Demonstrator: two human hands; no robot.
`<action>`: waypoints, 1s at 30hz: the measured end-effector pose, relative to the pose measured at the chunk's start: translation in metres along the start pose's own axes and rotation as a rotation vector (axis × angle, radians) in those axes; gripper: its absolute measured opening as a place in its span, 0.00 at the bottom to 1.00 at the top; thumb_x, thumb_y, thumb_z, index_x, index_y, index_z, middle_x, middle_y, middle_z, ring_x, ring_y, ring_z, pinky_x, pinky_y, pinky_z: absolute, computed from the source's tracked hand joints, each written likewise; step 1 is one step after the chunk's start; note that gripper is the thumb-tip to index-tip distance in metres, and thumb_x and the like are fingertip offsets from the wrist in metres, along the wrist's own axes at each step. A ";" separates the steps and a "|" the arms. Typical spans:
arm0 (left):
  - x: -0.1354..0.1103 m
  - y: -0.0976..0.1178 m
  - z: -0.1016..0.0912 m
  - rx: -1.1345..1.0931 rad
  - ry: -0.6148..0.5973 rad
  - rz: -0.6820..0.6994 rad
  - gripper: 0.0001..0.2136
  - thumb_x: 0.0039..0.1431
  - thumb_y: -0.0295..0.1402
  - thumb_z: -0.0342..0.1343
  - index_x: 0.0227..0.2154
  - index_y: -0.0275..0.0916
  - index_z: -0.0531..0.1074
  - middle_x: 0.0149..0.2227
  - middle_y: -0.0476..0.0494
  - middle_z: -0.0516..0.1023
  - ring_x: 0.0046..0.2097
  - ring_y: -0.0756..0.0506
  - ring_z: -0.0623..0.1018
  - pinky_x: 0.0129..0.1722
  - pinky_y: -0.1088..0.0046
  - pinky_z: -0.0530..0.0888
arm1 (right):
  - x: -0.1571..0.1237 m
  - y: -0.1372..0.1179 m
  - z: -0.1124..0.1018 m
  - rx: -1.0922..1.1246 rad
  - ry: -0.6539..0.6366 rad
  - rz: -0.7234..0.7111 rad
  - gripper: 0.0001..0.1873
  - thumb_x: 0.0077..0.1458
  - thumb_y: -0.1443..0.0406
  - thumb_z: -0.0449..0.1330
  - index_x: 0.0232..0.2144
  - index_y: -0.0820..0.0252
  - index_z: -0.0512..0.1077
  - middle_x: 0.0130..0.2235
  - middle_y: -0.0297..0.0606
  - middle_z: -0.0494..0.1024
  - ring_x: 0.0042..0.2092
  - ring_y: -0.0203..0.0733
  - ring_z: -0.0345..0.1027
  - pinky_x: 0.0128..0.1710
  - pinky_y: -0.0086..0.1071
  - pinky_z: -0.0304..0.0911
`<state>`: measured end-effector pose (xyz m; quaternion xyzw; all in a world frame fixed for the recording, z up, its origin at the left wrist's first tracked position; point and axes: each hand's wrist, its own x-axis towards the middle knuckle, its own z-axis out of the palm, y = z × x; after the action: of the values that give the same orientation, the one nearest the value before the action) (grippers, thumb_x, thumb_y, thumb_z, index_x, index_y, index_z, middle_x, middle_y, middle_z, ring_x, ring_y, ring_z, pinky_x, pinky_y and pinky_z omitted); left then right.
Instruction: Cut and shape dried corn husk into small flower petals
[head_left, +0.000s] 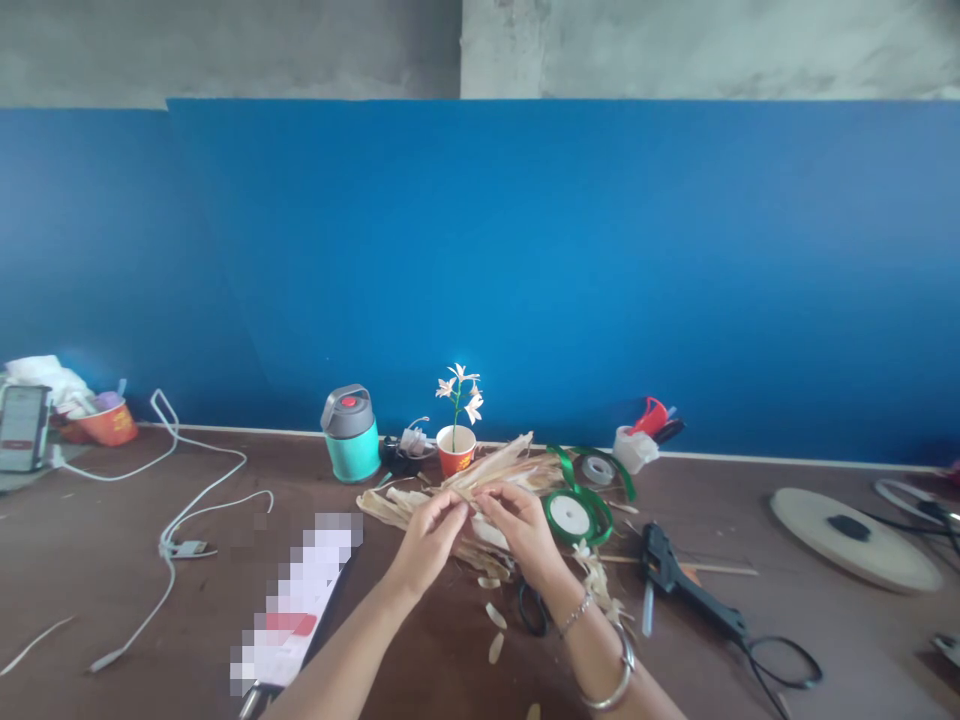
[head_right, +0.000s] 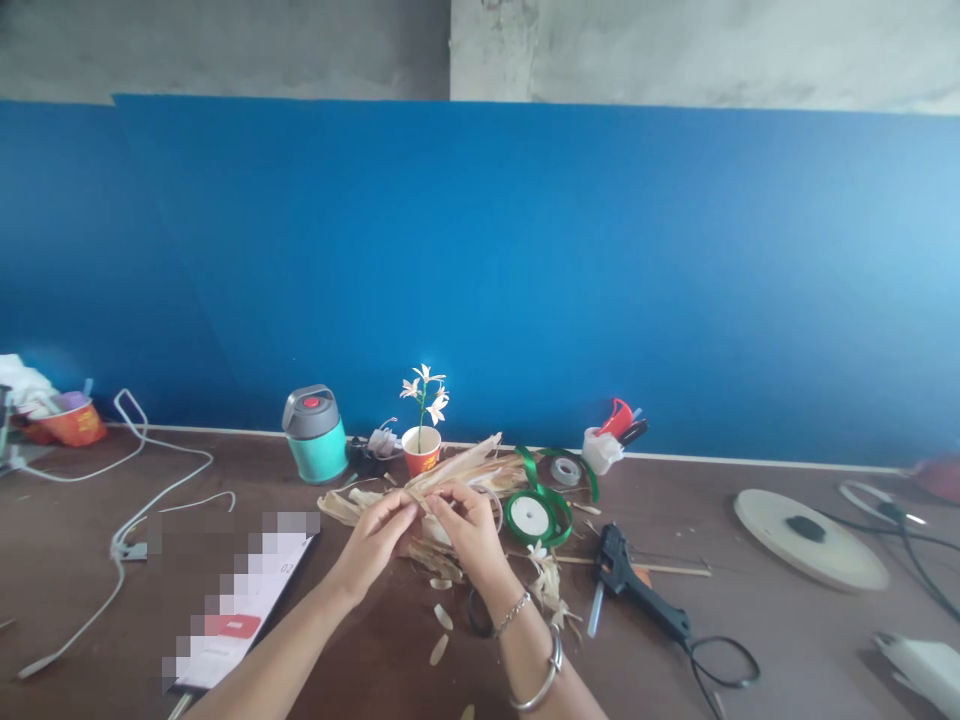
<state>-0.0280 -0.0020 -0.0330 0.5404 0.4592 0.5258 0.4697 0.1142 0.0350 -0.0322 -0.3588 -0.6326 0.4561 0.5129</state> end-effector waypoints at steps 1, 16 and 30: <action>0.000 0.000 0.000 0.000 0.002 0.000 0.11 0.57 0.40 0.52 0.27 0.37 0.69 0.22 0.52 0.68 0.23 0.51 0.64 0.25 0.76 0.61 | 0.000 0.000 0.000 0.002 -0.001 0.004 0.11 0.52 0.57 0.62 0.27 0.59 0.76 0.30 0.38 0.79 0.34 0.43 0.71 0.34 0.32 0.65; 0.000 -0.005 0.005 -0.092 0.033 -0.061 0.12 0.55 0.41 0.53 0.27 0.37 0.70 0.21 0.53 0.65 0.23 0.52 0.62 0.23 0.77 0.58 | -0.001 -0.003 0.005 -0.073 0.085 0.003 0.08 0.47 0.59 0.65 0.25 0.58 0.77 0.28 0.38 0.80 0.31 0.43 0.71 0.33 0.34 0.66; -0.002 -0.001 0.006 -0.113 0.046 -0.114 0.12 0.56 0.40 0.54 0.23 0.37 0.67 0.19 0.54 0.65 0.21 0.54 0.61 0.21 0.78 0.54 | -0.002 -0.003 0.004 0.083 0.051 0.070 0.12 0.47 0.57 0.65 0.23 0.60 0.76 0.25 0.36 0.77 0.29 0.41 0.68 0.30 0.31 0.63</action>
<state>-0.0222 -0.0043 -0.0345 0.4740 0.4692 0.5356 0.5180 0.1110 0.0318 -0.0300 -0.3707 -0.5869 0.4903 0.5270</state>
